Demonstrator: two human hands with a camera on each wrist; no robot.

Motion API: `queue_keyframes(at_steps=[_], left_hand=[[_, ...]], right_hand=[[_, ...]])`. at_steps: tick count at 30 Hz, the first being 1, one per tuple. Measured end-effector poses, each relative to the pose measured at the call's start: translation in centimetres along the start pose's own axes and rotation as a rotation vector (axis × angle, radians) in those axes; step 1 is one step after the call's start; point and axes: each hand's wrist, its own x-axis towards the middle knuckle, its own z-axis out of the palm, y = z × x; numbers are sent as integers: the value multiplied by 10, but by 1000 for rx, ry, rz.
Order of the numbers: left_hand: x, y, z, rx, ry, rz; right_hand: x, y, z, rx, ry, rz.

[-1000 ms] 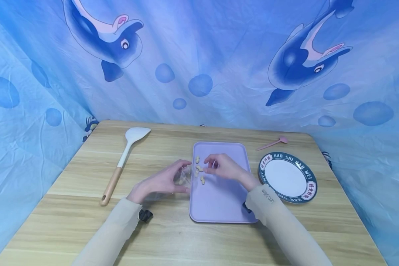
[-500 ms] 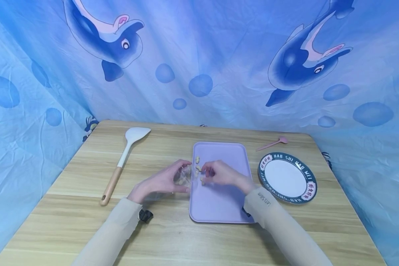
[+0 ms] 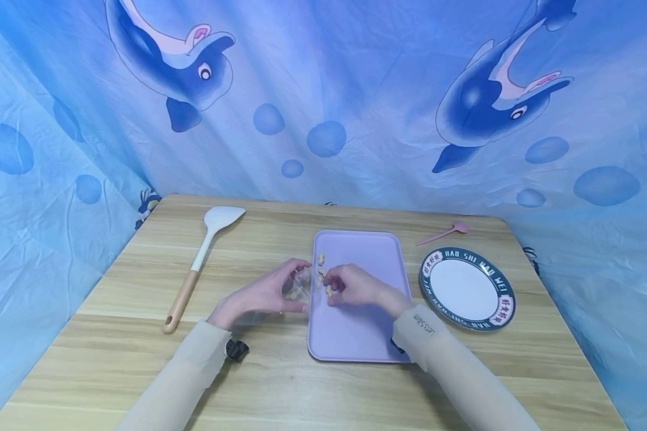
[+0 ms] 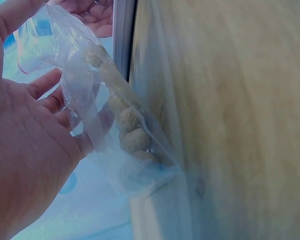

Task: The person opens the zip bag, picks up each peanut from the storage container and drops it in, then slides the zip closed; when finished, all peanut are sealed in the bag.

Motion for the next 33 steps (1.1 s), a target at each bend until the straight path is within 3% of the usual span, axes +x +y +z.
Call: queue_keyframes(at_steps=[20, 33], left_hand=[[-1, 2, 0, -2, -7, -9], [-2, 1, -2, -22, -7, 1]], right_hand=[[-3, 0, -3, -15, 37, 18], [-4, -20, -21, -25, 52, -5]])
